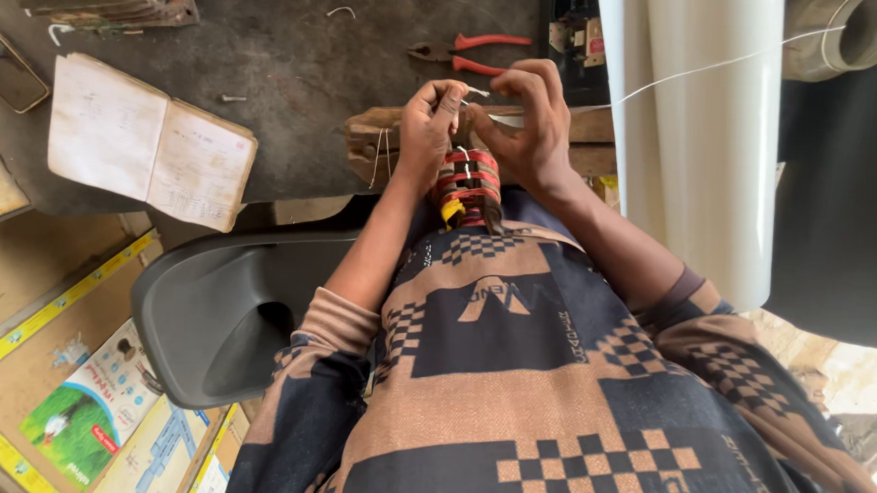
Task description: The person winds a thin white wire around a cylindrical wooden former that already has a red copper coil. They use pliers to cut the wire and secure it, then remove the completed coil from the former.
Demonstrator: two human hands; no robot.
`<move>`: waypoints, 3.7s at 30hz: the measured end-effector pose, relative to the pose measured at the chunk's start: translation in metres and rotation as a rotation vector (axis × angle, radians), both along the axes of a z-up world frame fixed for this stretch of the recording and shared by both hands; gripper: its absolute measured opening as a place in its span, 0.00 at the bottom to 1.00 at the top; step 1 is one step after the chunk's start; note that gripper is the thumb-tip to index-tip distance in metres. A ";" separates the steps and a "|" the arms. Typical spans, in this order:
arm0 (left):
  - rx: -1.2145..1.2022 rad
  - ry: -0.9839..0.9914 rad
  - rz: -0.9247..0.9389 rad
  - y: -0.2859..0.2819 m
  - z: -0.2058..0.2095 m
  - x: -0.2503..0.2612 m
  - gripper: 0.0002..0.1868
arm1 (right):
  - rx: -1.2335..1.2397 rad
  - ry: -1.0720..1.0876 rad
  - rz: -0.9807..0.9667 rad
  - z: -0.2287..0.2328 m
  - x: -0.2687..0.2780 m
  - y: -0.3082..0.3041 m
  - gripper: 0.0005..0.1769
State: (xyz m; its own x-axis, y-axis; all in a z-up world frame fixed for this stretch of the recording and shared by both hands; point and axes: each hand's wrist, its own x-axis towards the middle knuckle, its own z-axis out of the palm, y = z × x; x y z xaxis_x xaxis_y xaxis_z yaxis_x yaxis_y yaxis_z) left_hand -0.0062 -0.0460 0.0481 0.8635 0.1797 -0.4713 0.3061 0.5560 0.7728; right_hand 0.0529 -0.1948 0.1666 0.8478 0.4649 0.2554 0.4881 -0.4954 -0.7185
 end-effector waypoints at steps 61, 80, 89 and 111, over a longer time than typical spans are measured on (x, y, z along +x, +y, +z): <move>0.982 -0.114 -0.420 0.038 0.130 -0.071 0.14 | -0.489 0.424 0.654 0.014 -0.001 -0.005 0.11; 1.382 -0.352 -0.358 -0.003 0.114 -0.092 0.12 | -0.656 1.740 0.559 -0.043 0.037 0.022 0.14; 1.384 -0.307 -0.355 -0.007 0.122 -0.085 0.02 | -0.538 1.779 0.552 -0.055 0.034 0.010 0.13; 0.951 0.048 -0.413 0.032 0.124 -0.042 0.12 | -0.597 0.869 0.525 -0.003 -0.005 -0.006 0.13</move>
